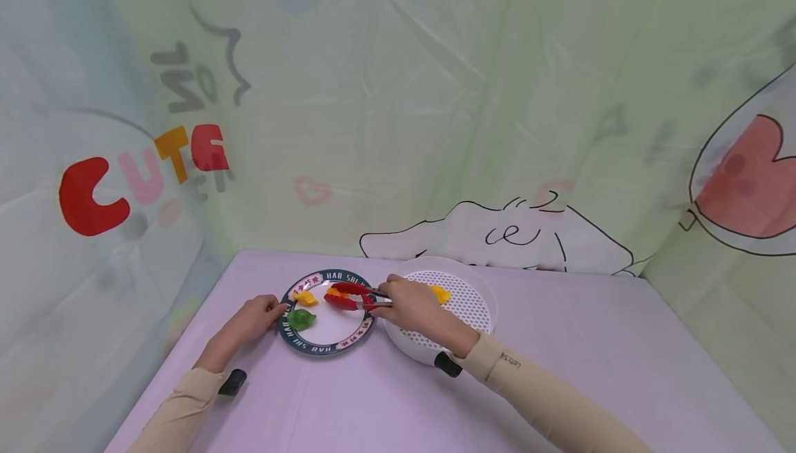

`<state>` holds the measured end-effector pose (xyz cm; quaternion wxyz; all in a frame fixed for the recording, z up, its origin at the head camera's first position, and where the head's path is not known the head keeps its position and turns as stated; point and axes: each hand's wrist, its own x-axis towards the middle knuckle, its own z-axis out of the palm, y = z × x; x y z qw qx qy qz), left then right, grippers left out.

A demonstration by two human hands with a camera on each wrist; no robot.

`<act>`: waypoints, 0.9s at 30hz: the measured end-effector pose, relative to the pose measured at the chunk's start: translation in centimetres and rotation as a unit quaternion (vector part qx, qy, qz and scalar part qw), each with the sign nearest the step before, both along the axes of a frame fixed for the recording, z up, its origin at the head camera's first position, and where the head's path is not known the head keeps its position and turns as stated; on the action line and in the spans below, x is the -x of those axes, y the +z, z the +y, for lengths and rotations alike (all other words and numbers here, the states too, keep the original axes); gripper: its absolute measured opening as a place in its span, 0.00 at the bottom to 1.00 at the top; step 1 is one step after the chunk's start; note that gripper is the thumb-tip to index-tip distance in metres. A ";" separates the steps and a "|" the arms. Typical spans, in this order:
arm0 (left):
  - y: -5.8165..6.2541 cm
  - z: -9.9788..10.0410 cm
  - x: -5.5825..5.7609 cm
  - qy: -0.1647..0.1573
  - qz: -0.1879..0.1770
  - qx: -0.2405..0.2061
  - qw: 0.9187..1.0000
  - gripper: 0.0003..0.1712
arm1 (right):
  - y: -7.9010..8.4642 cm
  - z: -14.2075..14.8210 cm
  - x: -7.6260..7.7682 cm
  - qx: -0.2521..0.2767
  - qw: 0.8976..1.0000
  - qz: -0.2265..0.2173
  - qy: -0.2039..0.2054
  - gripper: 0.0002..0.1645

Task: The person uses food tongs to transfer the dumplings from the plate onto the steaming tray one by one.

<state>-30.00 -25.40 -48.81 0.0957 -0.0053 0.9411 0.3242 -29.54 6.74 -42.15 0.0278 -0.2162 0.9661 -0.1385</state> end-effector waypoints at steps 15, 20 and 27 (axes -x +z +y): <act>-0.2 0.1 0.0 0.003 0.002 0.003 1.000 0.14 | 1.3 4.1 -1.5 0.031 0.998 0.041 -0.034 0.31; -0.5 -0.2 0.1 0.002 0.005 0.003 1.000 0.15 | 2.5 7.2 -2.3 0.046 0.995 0.048 -0.070 0.35; -0.3 -0.1 -0.1 -0.001 0.009 0.005 1.000 0.15 | 3.4 12.8 -3.8 0.029 0.994 0.039 -0.102 0.37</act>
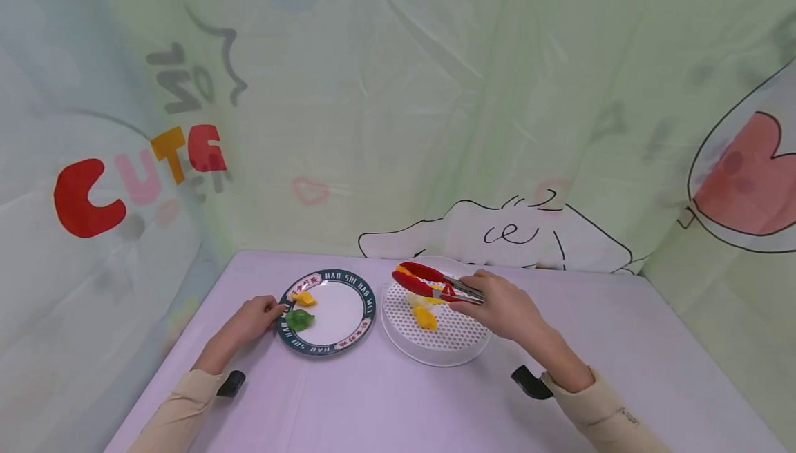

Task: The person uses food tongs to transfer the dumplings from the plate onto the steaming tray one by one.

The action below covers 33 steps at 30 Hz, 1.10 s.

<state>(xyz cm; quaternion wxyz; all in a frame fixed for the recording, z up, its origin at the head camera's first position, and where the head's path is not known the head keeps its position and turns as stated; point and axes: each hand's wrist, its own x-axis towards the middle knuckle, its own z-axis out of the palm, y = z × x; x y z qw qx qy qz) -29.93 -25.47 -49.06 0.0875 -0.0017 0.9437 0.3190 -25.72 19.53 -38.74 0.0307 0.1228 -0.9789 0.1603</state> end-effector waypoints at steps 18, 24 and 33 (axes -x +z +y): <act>0.6 0.3 -0.5 -0.003 -0.003 -0.007 1.000 0.14 | -0.5 5.8 -1.8 -0.053 0.995 -0.085 -0.015 0.33; 0.3 0.3 -0.2 -0.004 0.002 -0.008 1.000 0.15 | -0.7 5.1 -1.7 -0.068 0.994 -0.089 -0.020 0.33; -0.1 0.0 -0.1 -0.003 0.006 -0.007 1.000 0.15 | -0.3 5.0 -2.0 -0.060 0.994 -0.090 -0.016 0.34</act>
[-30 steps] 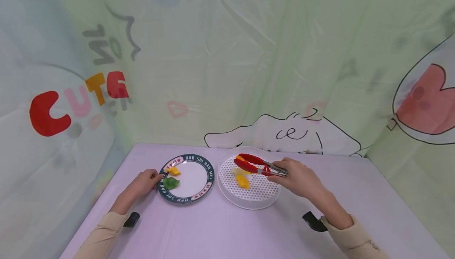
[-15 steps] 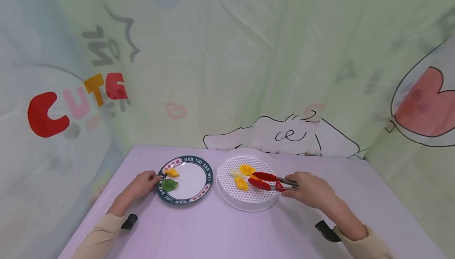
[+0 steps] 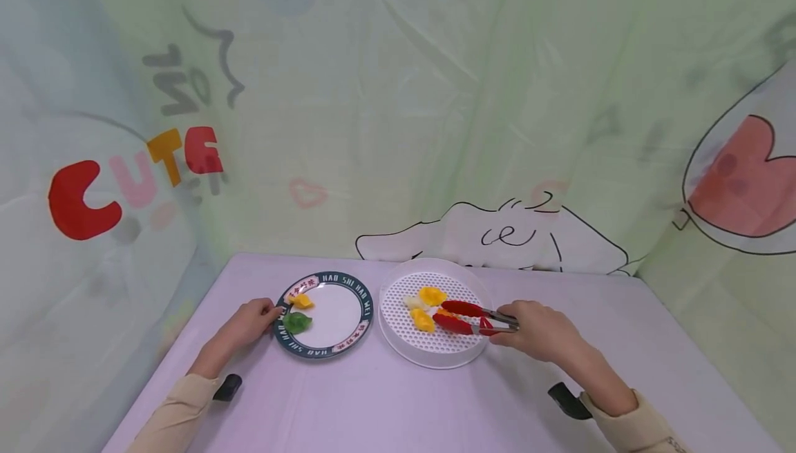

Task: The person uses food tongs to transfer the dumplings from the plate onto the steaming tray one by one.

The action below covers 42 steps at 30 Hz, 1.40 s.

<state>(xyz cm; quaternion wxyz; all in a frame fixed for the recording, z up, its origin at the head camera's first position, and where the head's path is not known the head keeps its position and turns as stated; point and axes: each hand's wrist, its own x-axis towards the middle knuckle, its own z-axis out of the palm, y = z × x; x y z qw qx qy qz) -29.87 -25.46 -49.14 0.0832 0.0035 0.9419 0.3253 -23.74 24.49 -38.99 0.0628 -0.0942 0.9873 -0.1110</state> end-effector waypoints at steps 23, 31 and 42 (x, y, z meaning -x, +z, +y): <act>0.3 0.3 -0.1 0.006 -0.010 0.000 1.000 0.14 | -1.2 -12.6 2.1 0.040 0.995 0.031 0.084 0.52; 0.4 0.2 -0.1 0.001 -0.005 0.002 1.000 0.14 | -3.7 -17.8 2.7 0.034 0.991 0.008 0.131 0.45; 0.7 0.2 -0.3 0.004 -0.007 0.002 1.000 0.15 | -5.1 -20.4 2.8 0.051 0.989 0.014 0.141 0.36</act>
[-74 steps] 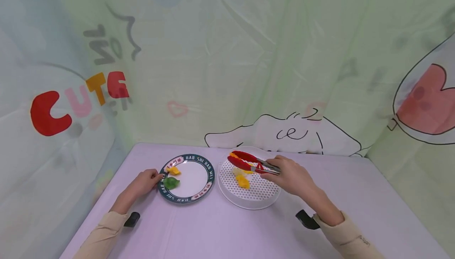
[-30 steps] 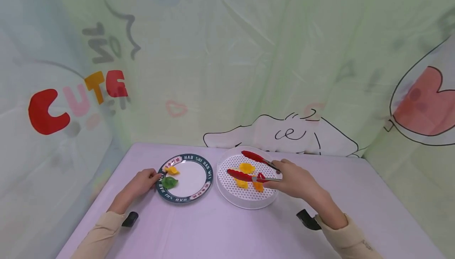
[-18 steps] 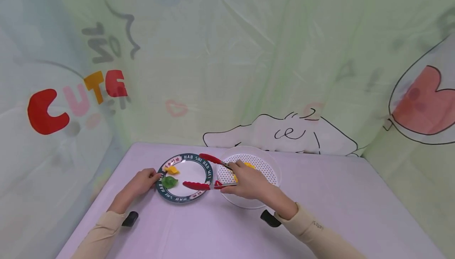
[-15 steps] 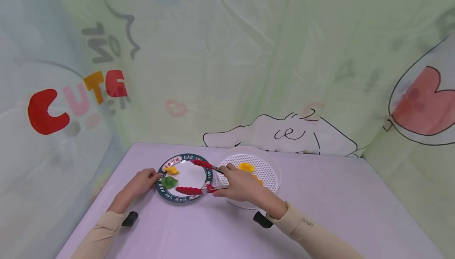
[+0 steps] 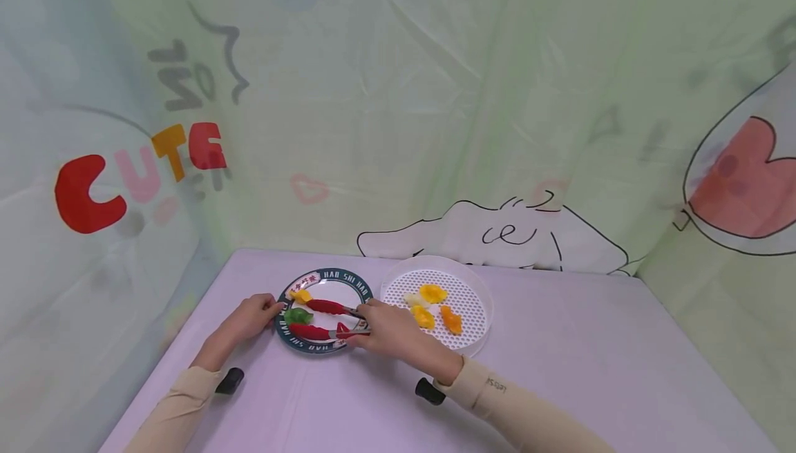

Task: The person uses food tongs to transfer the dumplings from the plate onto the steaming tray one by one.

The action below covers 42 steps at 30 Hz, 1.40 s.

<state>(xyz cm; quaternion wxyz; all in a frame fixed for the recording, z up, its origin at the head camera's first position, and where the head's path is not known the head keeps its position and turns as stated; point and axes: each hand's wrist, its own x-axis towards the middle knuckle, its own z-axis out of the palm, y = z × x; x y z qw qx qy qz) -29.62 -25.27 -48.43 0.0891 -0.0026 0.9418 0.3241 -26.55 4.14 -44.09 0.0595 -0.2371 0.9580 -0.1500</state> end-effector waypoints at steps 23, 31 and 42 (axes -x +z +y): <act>0.0 0.2 -0.2 0.005 -0.003 -0.002 1.000 0.14 | -0.5 -0.6 -0.4 0.038 0.999 0.011 0.006 0.32; 0.0 0.2 -0.2 0.006 -0.006 -0.001 1.000 0.14 | -0.5 -0.5 -0.6 0.036 0.999 0.018 0.008 0.32; 0.2 0.3 -0.1 0.007 -0.006 -0.004 1.000 0.14 | 0.4 1.2 -1.0 0.057 0.998 0.014 -0.008 0.33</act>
